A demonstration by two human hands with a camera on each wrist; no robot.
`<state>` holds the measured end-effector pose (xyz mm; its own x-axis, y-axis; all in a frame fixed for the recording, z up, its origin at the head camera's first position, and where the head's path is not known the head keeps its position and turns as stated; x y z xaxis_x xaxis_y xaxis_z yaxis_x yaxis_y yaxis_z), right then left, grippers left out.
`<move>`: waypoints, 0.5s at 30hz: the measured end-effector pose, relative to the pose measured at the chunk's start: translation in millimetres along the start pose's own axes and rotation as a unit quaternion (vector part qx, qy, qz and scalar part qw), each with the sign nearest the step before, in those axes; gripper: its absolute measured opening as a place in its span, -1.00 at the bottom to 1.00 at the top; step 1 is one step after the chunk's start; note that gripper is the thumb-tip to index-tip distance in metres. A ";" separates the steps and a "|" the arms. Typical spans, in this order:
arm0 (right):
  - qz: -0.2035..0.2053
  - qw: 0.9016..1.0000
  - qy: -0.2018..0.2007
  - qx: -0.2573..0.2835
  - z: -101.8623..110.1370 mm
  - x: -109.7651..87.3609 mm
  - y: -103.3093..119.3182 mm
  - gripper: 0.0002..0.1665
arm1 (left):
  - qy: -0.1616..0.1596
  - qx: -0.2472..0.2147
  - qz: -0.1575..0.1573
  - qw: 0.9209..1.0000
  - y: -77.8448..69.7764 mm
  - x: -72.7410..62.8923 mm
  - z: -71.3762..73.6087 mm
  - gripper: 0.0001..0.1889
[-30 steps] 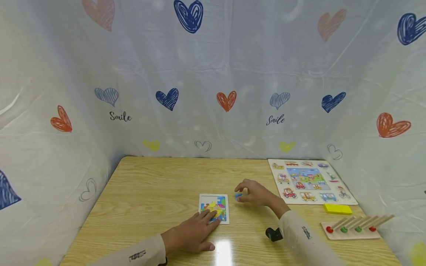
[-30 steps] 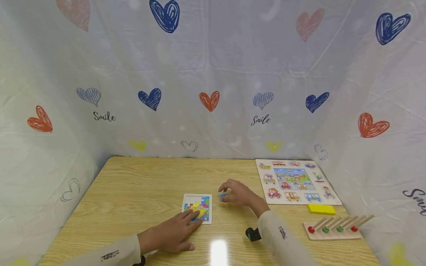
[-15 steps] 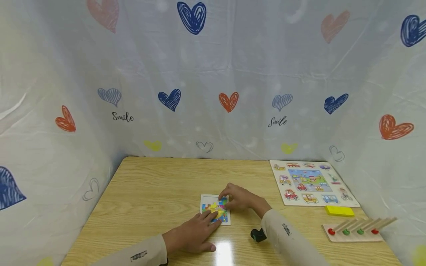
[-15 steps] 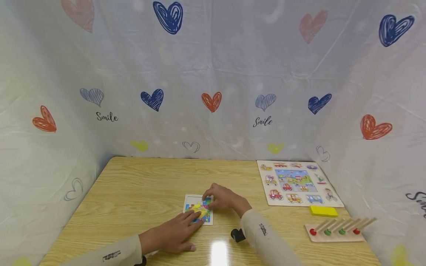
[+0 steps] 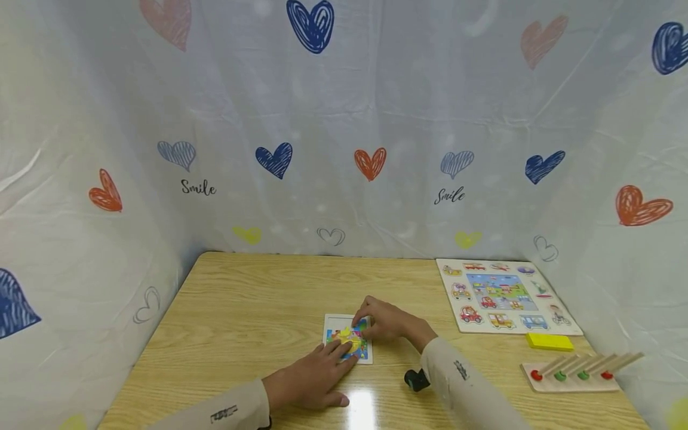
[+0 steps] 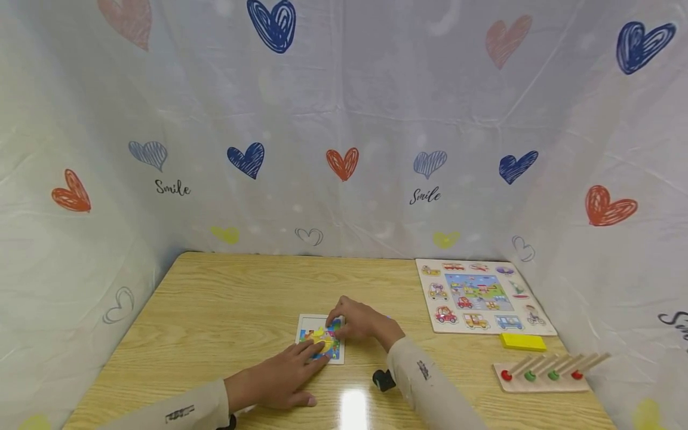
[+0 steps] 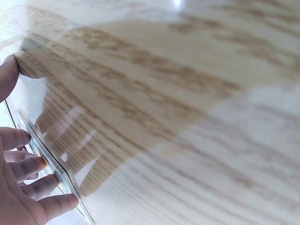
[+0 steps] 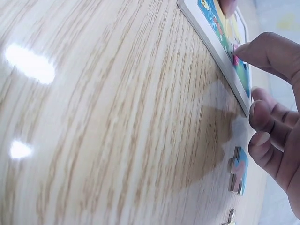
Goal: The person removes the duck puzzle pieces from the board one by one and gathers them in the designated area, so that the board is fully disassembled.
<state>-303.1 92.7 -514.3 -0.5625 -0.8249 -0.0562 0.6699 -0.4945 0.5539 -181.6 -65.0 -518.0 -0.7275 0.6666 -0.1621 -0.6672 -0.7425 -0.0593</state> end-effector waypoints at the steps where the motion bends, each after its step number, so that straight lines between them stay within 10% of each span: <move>1: 0.000 1.000 -0.001 0.001 -0.2 -0.2 -0.4 -0.77 | 0.003 -0.001 0.001 1.000 -0.3 0.1 0.3 -0.18; 15: 0.022 1.000 0.003 -0.009 2.5 0.5 4.5 -0.83 | 0.000 0.000 0.003 1.000 -2.5 1.0 1.0 -0.18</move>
<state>-301.6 90.7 -509.8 -0.5297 -0.8474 -0.0376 0.7018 -0.4627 0.5416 -180.8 -62.4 -517.0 -0.7317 0.6621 -0.1618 -0.6629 -0.7465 -0.0575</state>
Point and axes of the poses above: each hand's wrist, its own x-axis towards the middle knuckle, its own z-axis out of the back of the hand, y = z × x, the point moved 5 cm from there along x, towards the middle knuckle, and after that the axes turned 11 degrees about z, right-handed, at the moved point
